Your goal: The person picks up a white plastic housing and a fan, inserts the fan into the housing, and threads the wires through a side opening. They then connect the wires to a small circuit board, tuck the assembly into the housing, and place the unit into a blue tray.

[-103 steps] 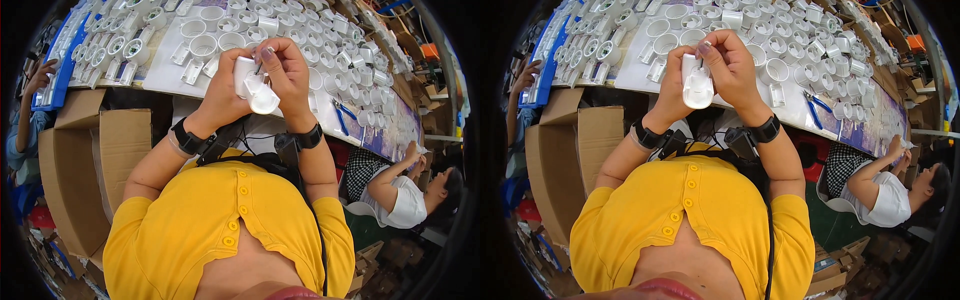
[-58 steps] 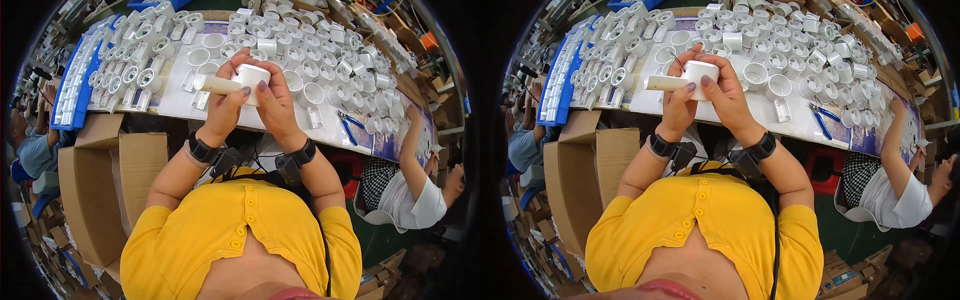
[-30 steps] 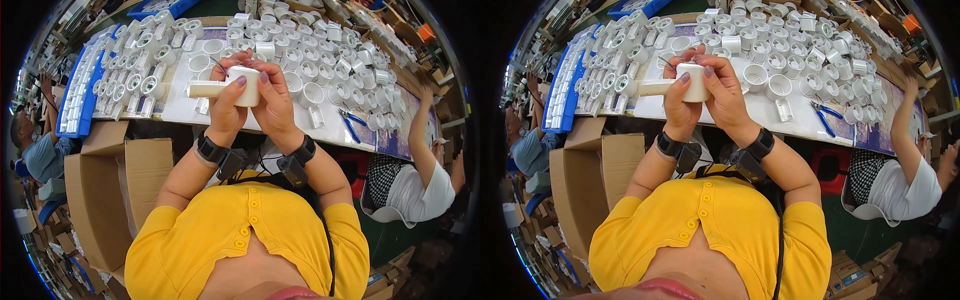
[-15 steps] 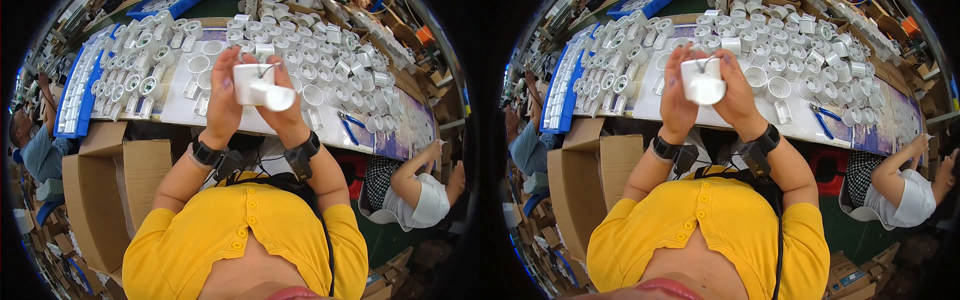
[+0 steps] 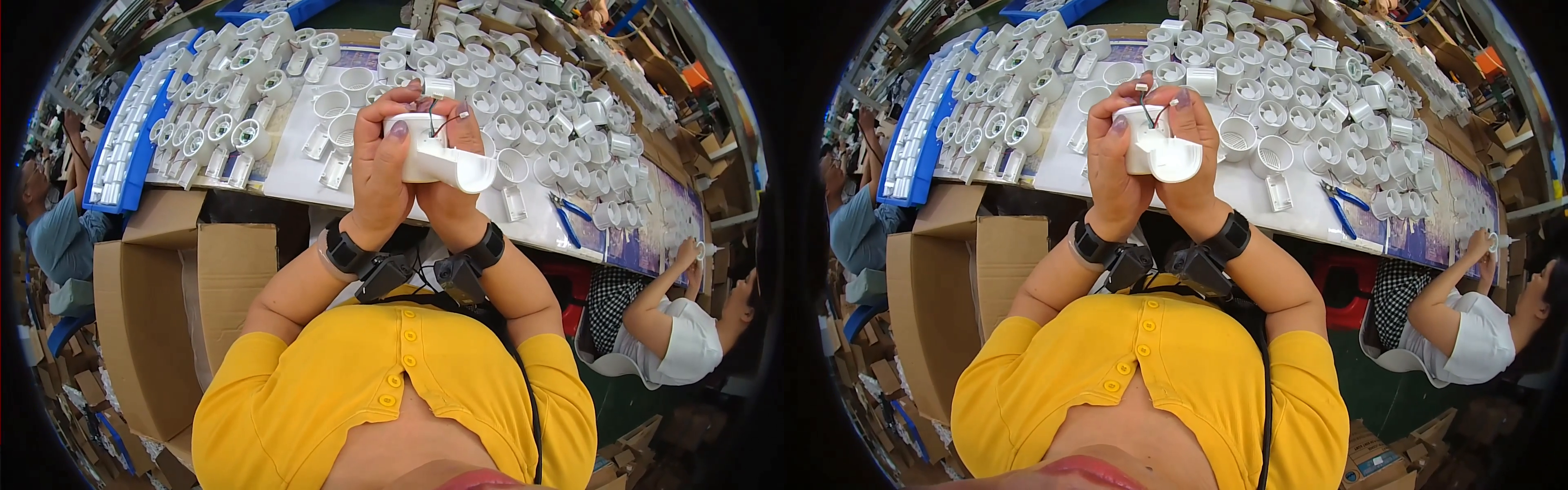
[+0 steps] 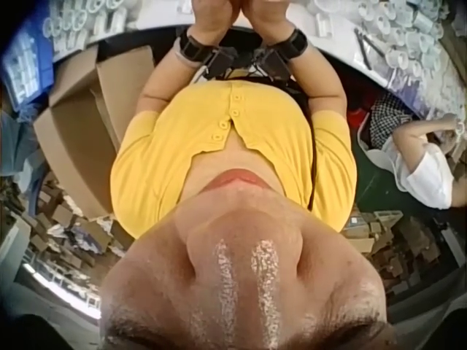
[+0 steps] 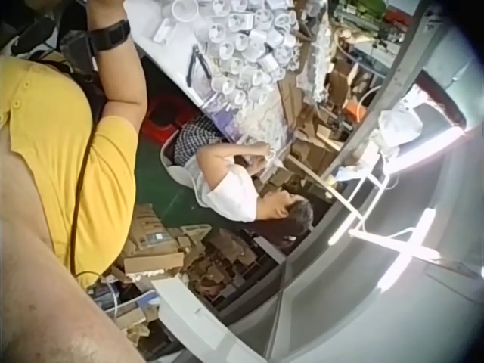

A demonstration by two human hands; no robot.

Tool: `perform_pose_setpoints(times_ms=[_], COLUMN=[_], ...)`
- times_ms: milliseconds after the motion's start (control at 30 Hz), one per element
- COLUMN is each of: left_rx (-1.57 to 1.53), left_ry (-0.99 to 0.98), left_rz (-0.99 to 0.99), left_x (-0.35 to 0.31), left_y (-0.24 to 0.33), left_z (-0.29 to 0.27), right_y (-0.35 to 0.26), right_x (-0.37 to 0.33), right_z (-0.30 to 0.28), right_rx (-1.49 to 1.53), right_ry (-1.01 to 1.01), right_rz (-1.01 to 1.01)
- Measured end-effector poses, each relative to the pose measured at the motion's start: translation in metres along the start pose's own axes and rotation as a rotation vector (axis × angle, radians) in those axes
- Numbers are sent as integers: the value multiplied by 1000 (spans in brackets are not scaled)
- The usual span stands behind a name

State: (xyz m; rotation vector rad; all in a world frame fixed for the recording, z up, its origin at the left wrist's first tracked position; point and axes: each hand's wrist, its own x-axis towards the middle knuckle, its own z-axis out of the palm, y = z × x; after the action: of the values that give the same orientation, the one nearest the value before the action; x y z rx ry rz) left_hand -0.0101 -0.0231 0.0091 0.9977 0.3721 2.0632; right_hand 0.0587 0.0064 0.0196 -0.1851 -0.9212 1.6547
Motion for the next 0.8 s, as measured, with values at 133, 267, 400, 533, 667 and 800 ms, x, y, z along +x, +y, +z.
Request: perform_pose_setpoints(times_ms=[133, 267, 400, 533, 667, 800], left_rx=[94, 230, 387, 738, 1239, 1249], left_ry=[-12, -71, -129, -169, -250, -291], left_rz=[19, 59, 57, 54, 135, 202], left_x=[0, -3, -3, 0, 5, 6], left_y=[-2, -5, -6, 9, 27, 34], left_z=[-2, -2, -10, -33, -40, -36], right_y=[5, -5, -11, -37, -78, -69], right_x=[9, 21, 26, 26, 27, 30], right_z=[-16, -28, -36, -35, -21, -32], right_rx=[113, 307, 222, -345, -1316, -1531], right_ry=[-94, -176, -150, -323, -685, -769], right_rz=[35, 186, 206, -27, -499, -578])
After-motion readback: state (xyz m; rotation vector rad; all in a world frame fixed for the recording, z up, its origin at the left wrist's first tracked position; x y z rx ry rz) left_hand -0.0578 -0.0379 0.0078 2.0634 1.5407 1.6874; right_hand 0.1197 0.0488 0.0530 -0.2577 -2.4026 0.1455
